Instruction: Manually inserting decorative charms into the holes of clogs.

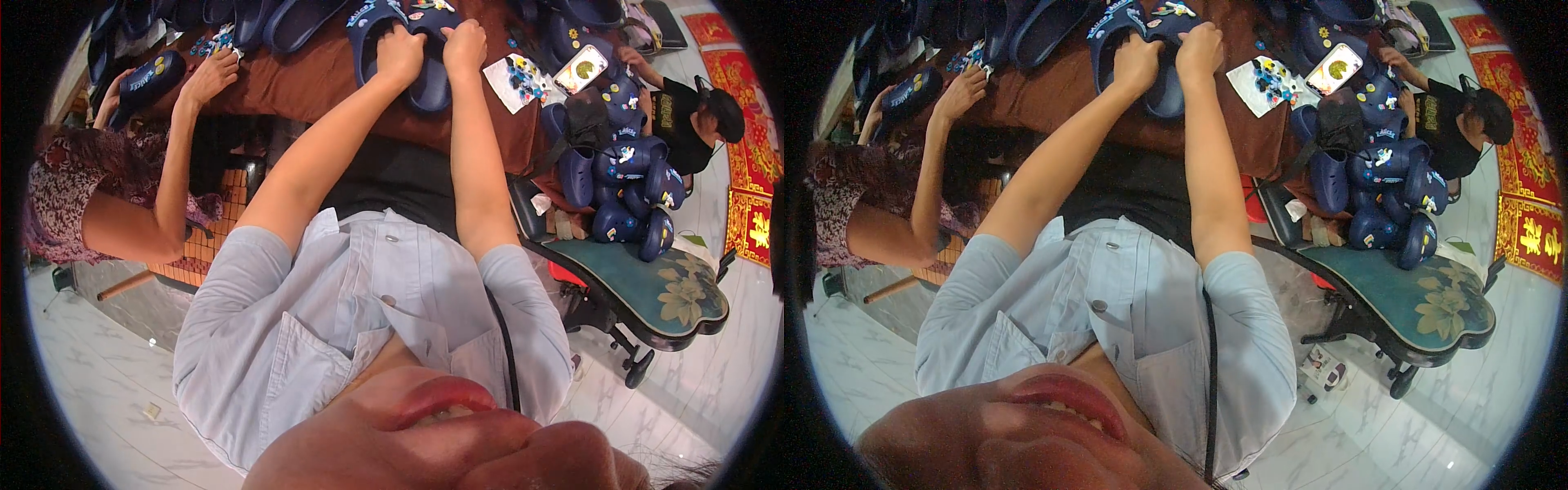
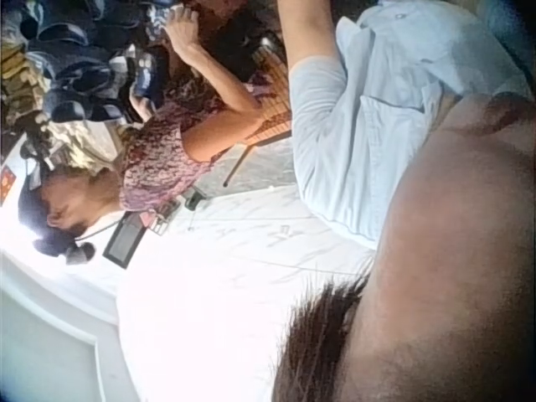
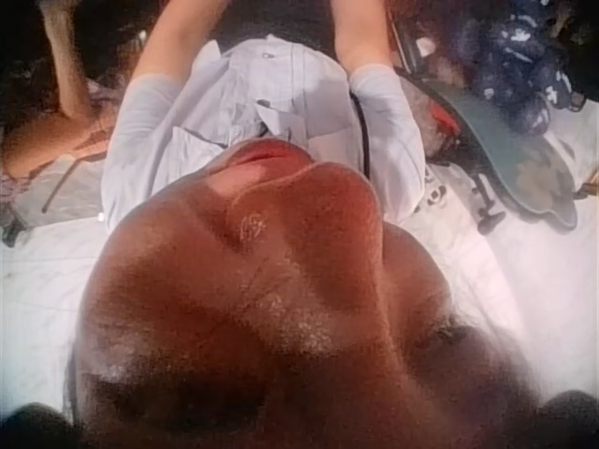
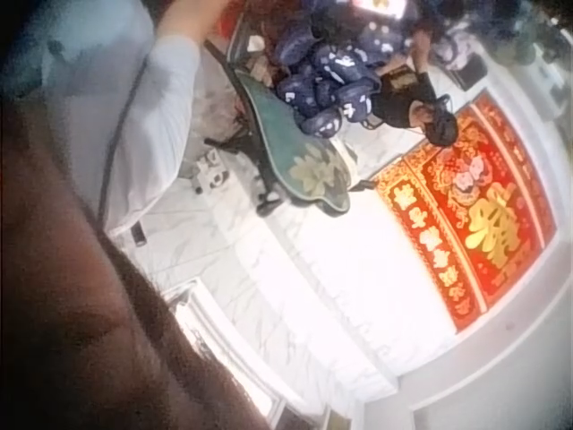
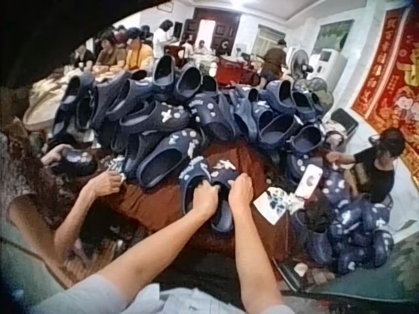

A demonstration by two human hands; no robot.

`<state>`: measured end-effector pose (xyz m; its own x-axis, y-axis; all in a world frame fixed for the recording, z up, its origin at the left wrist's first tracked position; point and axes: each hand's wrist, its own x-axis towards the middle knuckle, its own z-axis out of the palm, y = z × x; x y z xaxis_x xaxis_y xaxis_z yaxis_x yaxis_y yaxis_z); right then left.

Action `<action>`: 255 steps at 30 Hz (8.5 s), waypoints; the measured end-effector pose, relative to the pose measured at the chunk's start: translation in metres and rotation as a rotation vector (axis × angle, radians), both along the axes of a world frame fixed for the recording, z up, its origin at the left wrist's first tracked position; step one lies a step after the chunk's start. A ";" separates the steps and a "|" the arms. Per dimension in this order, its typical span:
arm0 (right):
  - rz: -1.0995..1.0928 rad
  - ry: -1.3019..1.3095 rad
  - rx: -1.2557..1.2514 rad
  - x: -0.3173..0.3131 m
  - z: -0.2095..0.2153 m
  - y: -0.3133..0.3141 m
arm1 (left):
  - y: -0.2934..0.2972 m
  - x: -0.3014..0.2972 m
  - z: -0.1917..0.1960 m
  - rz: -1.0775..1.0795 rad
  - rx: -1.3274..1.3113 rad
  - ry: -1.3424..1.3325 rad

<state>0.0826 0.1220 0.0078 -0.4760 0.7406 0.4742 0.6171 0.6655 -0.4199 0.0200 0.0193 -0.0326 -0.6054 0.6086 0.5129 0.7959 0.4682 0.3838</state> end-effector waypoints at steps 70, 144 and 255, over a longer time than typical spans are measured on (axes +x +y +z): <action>0.672 0.001 0.015 -0.012 0.007 0.084 | -0.020 0.029 0.019 -0.207 -0.077 -0.136; 0.812 0.545 -0.773 0.031 0.015 0.044 | -0.015 0.039 0.031 -0.182 -0.107 -0.257; 0.327 0.063 -0.058 0.068 0.017 0.109 | -0.052 -0.072 0.083 -0.093 0.020 -0.416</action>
<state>0.1501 0.2306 0.0244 -0.6643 0.5797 0.4720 0.3461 0.7981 -0.4931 -0.0518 -0.0329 0.0505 -0.7062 0.6630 0.2486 0.6097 0.3909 0.6896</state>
